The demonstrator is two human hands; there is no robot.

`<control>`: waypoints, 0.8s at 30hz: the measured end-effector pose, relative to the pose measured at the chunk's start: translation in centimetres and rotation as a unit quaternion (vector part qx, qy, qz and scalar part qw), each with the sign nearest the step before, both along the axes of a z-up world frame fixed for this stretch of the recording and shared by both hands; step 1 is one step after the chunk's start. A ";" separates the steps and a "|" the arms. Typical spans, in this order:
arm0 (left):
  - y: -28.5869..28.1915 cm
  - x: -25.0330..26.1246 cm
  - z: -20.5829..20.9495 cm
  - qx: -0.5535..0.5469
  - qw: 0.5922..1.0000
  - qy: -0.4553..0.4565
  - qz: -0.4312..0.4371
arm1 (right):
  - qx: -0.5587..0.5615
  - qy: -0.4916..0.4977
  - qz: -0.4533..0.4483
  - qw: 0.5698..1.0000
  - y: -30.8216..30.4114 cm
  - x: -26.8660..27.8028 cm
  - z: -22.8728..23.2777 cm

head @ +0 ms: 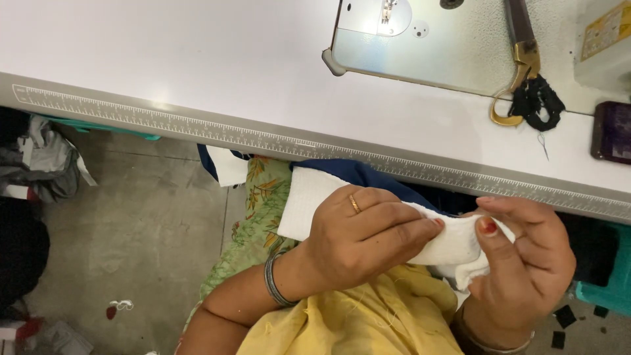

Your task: The person manually pins pieces of white and blue fabric together at a sewing workstation.

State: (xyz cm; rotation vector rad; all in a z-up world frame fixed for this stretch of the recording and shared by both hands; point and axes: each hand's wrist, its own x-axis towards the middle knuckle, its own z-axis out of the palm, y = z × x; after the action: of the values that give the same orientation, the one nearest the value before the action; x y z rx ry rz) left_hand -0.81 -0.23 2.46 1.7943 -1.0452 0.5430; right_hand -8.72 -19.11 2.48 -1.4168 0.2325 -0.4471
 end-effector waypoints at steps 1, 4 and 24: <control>0.0 -0.1 0.0 0.008 1.000 0.004 0.011 | -0.048 -0.001 -0.033 0.998 0.5 0.2 0.4; 0.0 0.0 0.2 0.046 0.998 -0.009 0.037 | -0.165 0.017 -0.072 0.983 0.8 -0.1 0.2; -0.5 0.2 0.0 -0.003 1.000 0.029 -0.008 | -0.083 -0.013 -0.051 0.995 0.4 -0.2 -0.3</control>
State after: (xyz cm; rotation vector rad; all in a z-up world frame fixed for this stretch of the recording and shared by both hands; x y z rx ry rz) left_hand -0.57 -0.70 2.50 1.7854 -1.0156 0.4812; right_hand -8.95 -18.70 2.18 -1.5660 0.2520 -0.5783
